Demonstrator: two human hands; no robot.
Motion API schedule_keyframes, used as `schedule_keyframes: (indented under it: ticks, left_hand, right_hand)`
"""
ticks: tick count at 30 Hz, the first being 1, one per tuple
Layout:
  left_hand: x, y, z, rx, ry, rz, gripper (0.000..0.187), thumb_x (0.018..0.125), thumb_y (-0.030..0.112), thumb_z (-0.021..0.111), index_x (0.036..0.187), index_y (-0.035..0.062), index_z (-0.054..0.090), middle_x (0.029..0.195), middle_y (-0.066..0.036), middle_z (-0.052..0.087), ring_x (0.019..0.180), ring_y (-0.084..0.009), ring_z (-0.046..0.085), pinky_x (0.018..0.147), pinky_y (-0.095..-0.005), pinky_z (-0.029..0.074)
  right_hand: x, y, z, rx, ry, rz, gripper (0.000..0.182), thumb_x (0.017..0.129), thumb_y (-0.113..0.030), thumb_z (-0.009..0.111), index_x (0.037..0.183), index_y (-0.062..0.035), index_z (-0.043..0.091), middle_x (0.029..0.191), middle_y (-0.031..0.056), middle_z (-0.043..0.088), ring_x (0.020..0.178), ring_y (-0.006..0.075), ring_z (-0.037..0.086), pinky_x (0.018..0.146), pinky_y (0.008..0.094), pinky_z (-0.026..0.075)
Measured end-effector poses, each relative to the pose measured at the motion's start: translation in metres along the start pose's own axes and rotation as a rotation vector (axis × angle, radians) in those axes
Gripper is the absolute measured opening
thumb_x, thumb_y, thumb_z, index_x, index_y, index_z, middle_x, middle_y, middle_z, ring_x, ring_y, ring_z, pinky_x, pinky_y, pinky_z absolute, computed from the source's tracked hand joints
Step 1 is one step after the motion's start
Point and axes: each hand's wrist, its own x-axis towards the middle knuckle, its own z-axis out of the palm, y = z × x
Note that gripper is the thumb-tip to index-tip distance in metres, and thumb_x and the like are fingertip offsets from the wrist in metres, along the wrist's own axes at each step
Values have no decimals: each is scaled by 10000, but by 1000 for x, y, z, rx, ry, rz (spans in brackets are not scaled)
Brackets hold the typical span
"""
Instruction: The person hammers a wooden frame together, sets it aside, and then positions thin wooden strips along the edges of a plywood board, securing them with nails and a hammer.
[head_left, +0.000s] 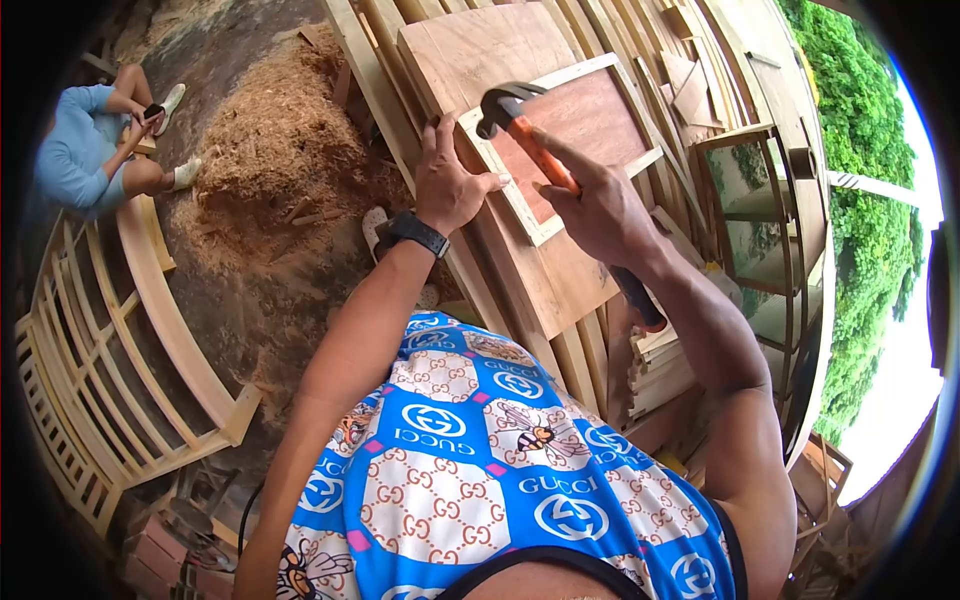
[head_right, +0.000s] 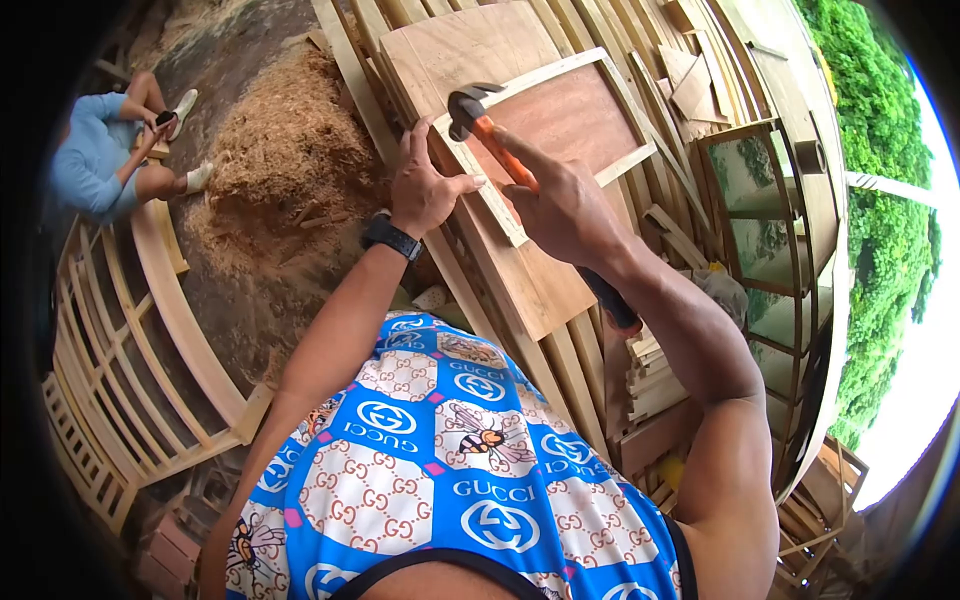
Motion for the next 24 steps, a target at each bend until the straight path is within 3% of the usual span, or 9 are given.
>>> schedule_keyframes:
  ticks: [4,8,12,13,14,17,20,22,24]
  left_hand:
    - [-2,0,-5,-51,-9,38,993,699,220,902,1502,31,350,1379,-242,484,1310,-411,504,1127,-467,422]
    - [-29,-12,4,94,123,242,1000,687,333,941,1426,4,354,1437,-338,413,1311,-523,470,1109,-532,436]
    - [-53,-7,6,314,115,332,844,744,463,911,1307,9,476,1526,-321,387,1356,-499,453,1110,-568,400]
    - [-55,-3,4,354,78,343,637,755,469,892,1107,25,601,1542,-266,422,1340,-456,479,1097,-548,397]
    - [-55,1,4,363,58,353,637,755,469,892,1107,25,601,1542,-266,422,1340,-456,479,1097,-548,397]
    - [-59,14,3,512,-43,653,414,712,391,904,827,62,681,1494,-186,529,1335,-379,495,1111,-479,361]
    - [-59,23,-2,371,-306,704,390,723,332,892,935,79,685,1492,-175,535,1322,-364,519,1089,-492,385]
    - [-39,22,-5,296,-403,709,573,726,267,877,1228,110,649,1497,-165,540,1310,-353,561,1079,-492,426]
    - [-10,22,-6,389,-556,786,585,741,247,872,1284,160,671,1506,-118,542,1382,-327,519,1118,-485,415]
  right_hand:
    - [-11,7,7,14,76,58,620,915,-128,673,1514,-101,514,773,286,687,690,388,720,679,456,539]
    - [-43,20,22,116,189,165,640,911,-148,690,1518,-86,499,796,275,700,696,388,721,669,449,533]
    - [-86,22,30,328,129,407,668,933,-110,687,1561,-83,461,758,132,718,673,187,690,686,351,541]
    - [-96,26,35,403,153,435,668,949,-87,684,1576,-105,454,746,71,702,682,103,640,689,306,534]
    - [-106,30,42,422,162,446,668,949,-87,684,1576,-105,454,746,71,702,682,103,640,689,306,534]
    - [-133,37,58,536,326,428,666,956,-61,689,1577,-118,456,746,51,699,678,97,624,670,298,527]
    - [-154,37,65,629,398,494,670,961,-52,681,1585,-113,447,756,37,697,627,75,583,594,285,505]
    - [-170,40,72,699,470,486,669,971,-47,670,1594,-108,432,758,37,686,578,66,541,531,270,466]
    - [-179,42,76,753,519,512,664,980,-45,659,1598,-96,420,752,29,672,563,64,523,511,264,445]
